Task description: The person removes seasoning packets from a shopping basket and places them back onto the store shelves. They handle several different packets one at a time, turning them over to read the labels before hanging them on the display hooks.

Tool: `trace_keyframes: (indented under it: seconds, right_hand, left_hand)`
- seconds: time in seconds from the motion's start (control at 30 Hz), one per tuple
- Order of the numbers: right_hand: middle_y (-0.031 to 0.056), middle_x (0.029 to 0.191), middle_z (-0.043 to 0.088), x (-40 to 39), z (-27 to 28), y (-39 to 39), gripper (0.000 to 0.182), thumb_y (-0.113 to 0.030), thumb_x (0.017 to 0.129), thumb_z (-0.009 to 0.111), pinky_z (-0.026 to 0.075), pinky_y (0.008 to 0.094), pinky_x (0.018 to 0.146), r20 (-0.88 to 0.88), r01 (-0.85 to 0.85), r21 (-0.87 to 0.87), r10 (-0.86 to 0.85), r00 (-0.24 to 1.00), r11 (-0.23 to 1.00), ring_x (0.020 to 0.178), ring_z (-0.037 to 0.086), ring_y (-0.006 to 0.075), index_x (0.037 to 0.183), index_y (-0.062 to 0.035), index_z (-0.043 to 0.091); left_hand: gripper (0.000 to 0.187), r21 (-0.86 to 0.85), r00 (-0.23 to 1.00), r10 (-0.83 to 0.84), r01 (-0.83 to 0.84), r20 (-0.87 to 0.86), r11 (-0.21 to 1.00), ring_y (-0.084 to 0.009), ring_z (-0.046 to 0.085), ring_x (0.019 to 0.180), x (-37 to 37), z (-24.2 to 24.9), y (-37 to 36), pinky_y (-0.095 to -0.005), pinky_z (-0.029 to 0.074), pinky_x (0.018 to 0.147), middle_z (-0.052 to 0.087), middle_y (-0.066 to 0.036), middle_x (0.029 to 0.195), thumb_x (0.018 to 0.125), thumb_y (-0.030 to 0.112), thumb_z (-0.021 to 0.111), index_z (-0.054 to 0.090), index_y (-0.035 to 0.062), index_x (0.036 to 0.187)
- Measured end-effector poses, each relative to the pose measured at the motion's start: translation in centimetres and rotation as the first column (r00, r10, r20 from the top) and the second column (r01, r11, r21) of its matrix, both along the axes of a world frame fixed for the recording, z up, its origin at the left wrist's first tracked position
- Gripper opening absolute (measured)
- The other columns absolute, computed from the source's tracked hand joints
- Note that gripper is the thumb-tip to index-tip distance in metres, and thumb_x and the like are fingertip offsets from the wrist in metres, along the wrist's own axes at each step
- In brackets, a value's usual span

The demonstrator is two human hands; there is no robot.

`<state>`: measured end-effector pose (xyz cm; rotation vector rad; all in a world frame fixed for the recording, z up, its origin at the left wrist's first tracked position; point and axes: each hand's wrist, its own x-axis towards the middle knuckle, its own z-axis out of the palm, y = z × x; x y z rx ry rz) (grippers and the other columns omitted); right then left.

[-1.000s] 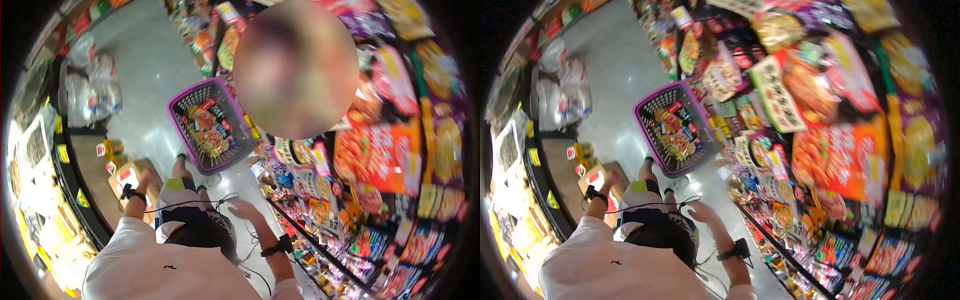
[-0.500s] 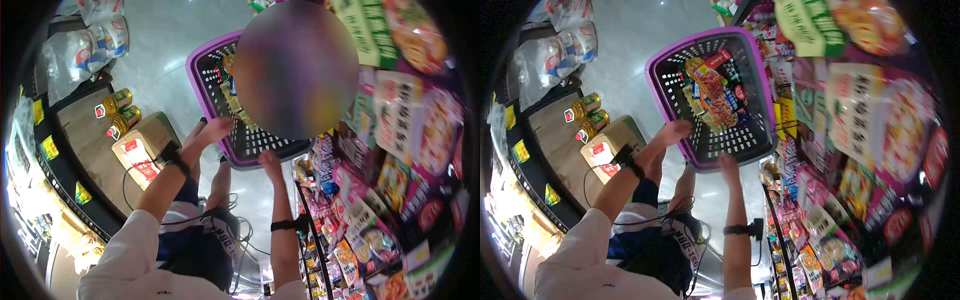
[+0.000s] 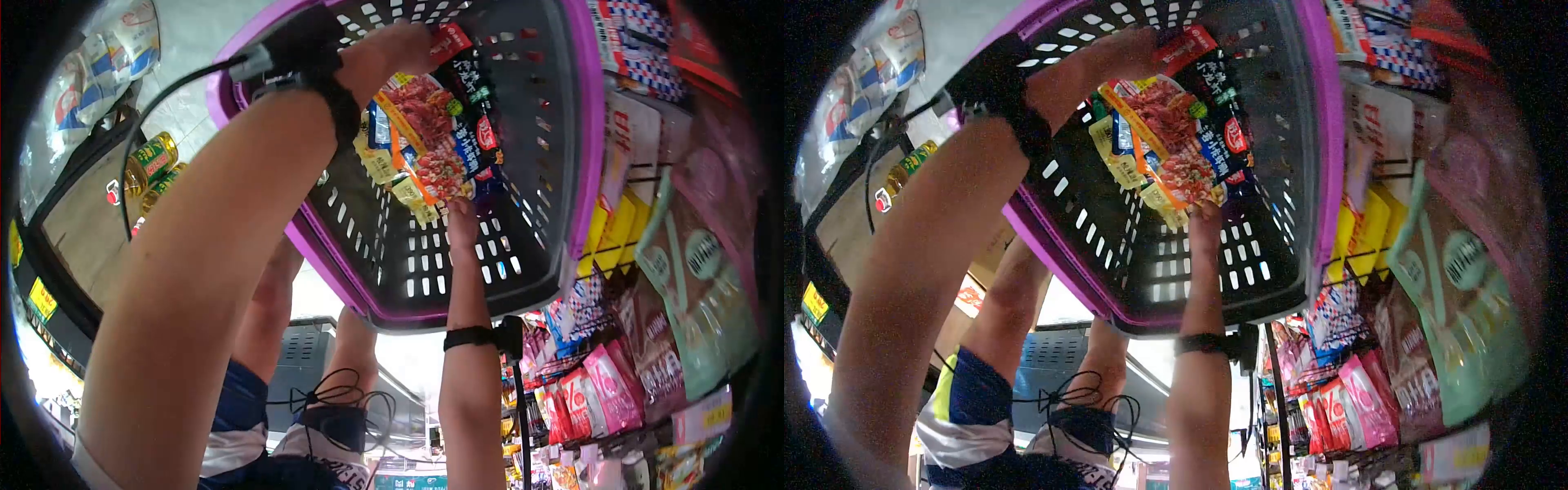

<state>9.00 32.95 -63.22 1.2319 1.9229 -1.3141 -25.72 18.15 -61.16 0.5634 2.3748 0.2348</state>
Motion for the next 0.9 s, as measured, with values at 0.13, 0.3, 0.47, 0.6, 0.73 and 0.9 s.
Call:
trace_keyframes:
  seconds: [0.13, 0.3, 0.47, 0.6, 0.73, 0.9]
  right_hand:
    - [0.0123, 0.114, 0.064, 7.3, -8.7, 6.8, 0.029, -0.021, 0.092, 0.058, 0.046, 0.0366, 0.093, 0.091, -0.371, 0.211, 0.360, 0.929, 0.904, 0.110, 0.059, 0.0253, 0.114, -0.0038, 0.065]
    - [0.0070, 0.130, 0.055, 2.6, -6.5, 4.9, 0.052, -0.031, 0.097, 0.055, 0.041, 0.0379, 0.104, 0.137, 0.612, -0.248, -0.599, 0.789, 0.750, 0.116, 0.055, 0.0199, 0.143, -0.0111, 0.042]
    - [0.0111, 0.123, 0.053, -4.2, -7.1, 2.2, 0.071, -0.053, 0.089, 0.062, 0.045, 0.0358, 0.093, 0.209, 0.613, -0.171, -0.579, 0.788, 0.771, 0.115, 0.052, 0.0211, 0.145, -0.0136, 0.042]
    - [0.0008, 0.114, 0.058, -7.2, -7.8, 1.5, 0.060, -0.054, 0.081, 0.071, 0.044, 0.0348, 0.083, 0.291, 0.646, -0.087, -0.601, 0.744, 0.758, 0.102, 0.052, 0.0143, 0.126, -0.0160, 0.057]
    - [-0.0026, 0.105, 0.061, -8.3, -7.2, 0.6, 0.055, -0.052, 0.080, 0.073, 0.044, 0.0294, 0.069, 0.319, 0.767, -0.226, -0.699, 0.640, 0.600, 0.077, 0.051, 0.0128, 0.121, -0.0184, 0.059]
    - [0.0001, 0.109, 0.068, -8.6, -4.6, -0.2, 0.041, -0.043, 0.089, 0.069, 0.054, 0.0311, 0.071, 0.255, 0.825, -0.422, -0.824, 0.505, 0.375, 0.089, 0.065, 0.0170, 0.118, -0.0153, 0.064]
  left_hand:
    - [0.062, 0.058, 0.997, 0.029, -0.034, 0.077, 0.998, -0.0357, 0.067, 0.102, 0.0, -8.8, 0.2, -0.0458, 0.055, 0.090, 0.069, -0.018, 0.110, 0.085, 0.053, 0.066, 0.054, 0.0177, 0.134]
    - [0.127, 0.000, 0.926, 0.273, -0.283, 0.261, 0.959, -0.0419, 0.048, 0.129, 1.8, -8.9, 1.2, -0.0460, 0.043, 0.107, 0.045, -0.023, 0.142, 0.055, 0.054, 0.090, 0.020, 0.0136, 0.153]
    - [0.129, 0.003, 0.972, 0.232, -0.232, 0.025, 0.973, -0.0417, 0.045, 0.132, 3.0, -7.9, 0.5, -0.0458, 0.041, 0.109, 0.042, -0.024, 0.145, 0.055, 0.051, 0.092, 0.020, 0.0068, 0.152]
    - [0.093, 0.136, 0.973, 0.207, -0.194, -0.097, 0.972, -0.0415, 0.055, 0.122, 5.6, -11.8, 0.6, -0.0469, 0.051, 0.097, 0.049, -0.024, 0.137, 0.073, 0.052, 0.078, 0.034, 0.0135, 0.146]
    - [0.102, 0.008, 0.971, 0.240, -0.240, -0.009, 0.971, -0.0427, 0.056, 0.119, 7.6, -5.8, 1.9, -0.0477, 0.053, 0.094, 0.041, -0.024, 0.141, 0.066, 0.043, 0.087, 0.032, 0.0028, 0.142]
    - [0.102, 0.011, 0.966, 0.231, -0.232, -0.114, 0.973, -0.0459, 0.044, 0.128, 10.7, -4.5, 2.4, -0.0535, 0.042, 0.104, 0.035, -0.030, 0.144, 0.066, 0.056, 0.082, 0.035, 0.0043, 0.141]
